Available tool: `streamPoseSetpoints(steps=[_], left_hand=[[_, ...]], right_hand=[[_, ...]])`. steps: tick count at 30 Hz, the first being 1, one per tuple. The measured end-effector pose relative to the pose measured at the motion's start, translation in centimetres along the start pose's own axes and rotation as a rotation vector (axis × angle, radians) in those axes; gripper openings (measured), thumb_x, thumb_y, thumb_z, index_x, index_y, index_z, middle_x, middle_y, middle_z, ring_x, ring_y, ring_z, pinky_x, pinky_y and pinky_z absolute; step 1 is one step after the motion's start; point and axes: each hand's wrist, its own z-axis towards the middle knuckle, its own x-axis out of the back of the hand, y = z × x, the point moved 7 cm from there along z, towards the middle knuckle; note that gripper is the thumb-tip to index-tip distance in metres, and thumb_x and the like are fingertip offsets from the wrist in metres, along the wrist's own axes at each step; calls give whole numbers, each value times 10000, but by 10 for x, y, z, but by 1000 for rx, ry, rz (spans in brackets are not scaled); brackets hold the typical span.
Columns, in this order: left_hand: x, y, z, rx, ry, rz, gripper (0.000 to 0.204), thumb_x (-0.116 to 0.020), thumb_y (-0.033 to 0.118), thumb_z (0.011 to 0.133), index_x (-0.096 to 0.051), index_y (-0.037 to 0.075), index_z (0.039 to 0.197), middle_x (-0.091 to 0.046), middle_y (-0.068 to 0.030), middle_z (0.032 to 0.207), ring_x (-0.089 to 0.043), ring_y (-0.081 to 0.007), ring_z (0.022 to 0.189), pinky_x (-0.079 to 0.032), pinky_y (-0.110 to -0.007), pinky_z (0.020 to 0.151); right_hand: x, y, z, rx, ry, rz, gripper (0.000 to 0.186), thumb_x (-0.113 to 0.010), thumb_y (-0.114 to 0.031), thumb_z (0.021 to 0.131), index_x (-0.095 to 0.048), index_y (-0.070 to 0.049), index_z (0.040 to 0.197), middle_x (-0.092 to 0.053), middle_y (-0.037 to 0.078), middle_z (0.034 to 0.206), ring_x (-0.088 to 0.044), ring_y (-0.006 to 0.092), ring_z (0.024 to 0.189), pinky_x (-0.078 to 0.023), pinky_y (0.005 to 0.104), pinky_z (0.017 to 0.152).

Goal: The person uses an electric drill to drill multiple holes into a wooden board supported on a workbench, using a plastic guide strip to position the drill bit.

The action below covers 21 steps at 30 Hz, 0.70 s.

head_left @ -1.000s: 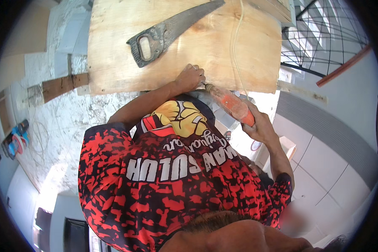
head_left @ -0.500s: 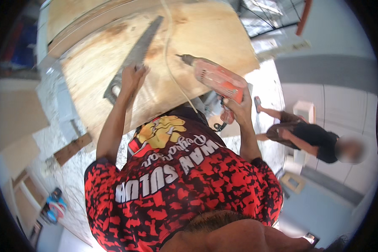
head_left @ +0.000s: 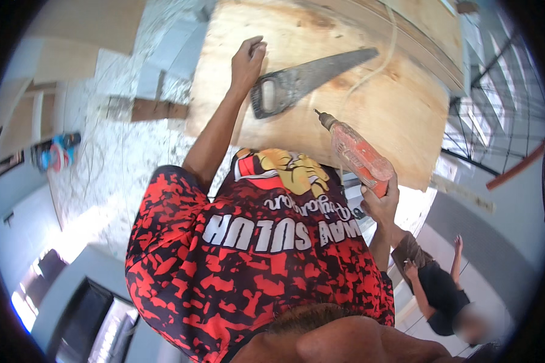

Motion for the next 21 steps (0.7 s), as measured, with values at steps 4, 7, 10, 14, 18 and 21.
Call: streamPoseSetpoints(steps=[4,7,10,14,18,21], left_hand=[[114,-17,-109,134,367,87,269,-570,145,928,-619,-28,1129,-683,-116,1007,-634,-167,936,-488,-282,845],[165,-32,-183,246,593,52,234,-572,128,924,-598,-26,1099,-632,-79,949,-581,-129,835,-470,-249,752],[185,-70,-240,383,854,-105,296,-597,124,914,-537,-38,1154,-582,-81,989,-560,-148,877,-480,-280,766],[160,-102,-250,514,839,-496,366,-647,125,882,-501,-48,1171,-598,-114,990,-602,-181,856,-519,-306,760],[149,-97,-231,515,795,-557,381,-672,137,866,-500,-65,1140,-612,-128,962,-620,-183,806,-541,-297,690],[153,-101,-227,493,772,-505,361,-694,154,853,-514,-71,1070,-623,-129,910,-628,-187,734,-547,-289,635]], right_hand=[[-31,-46,26,133,-352,-44,731,-714,-66,742,-393,11,1394,-637,210,1189,-637,288,1096,-482,370,932],[-63,-80,46,256,-549,-154,742,-707,-85,757,-372,-12,1414,-637,213,1183,-637,305,1098,-481,366,931],[-104,-112,61,322,-680,-208,745,-699,-143,778,-353,-22,1427,-632,235,1181,-639,338,1094,-494,372,913],[-161,-144,75,410,-783,-282,745,-693,-169,780,-351,-11,1423,-624,253,1184,-634,369,1091,-496,387,904],[-197,-166,83,474,-828,-269,737,-681,-181,782,-357,1,1418,-632,257,1158,-640,362,1078,-495,386,897],[-208,-189,88,575,-766,-232,730,-680,-172,778,-369,7,1413,-643,253,1116,-652,340,1048,-493,377,893]])
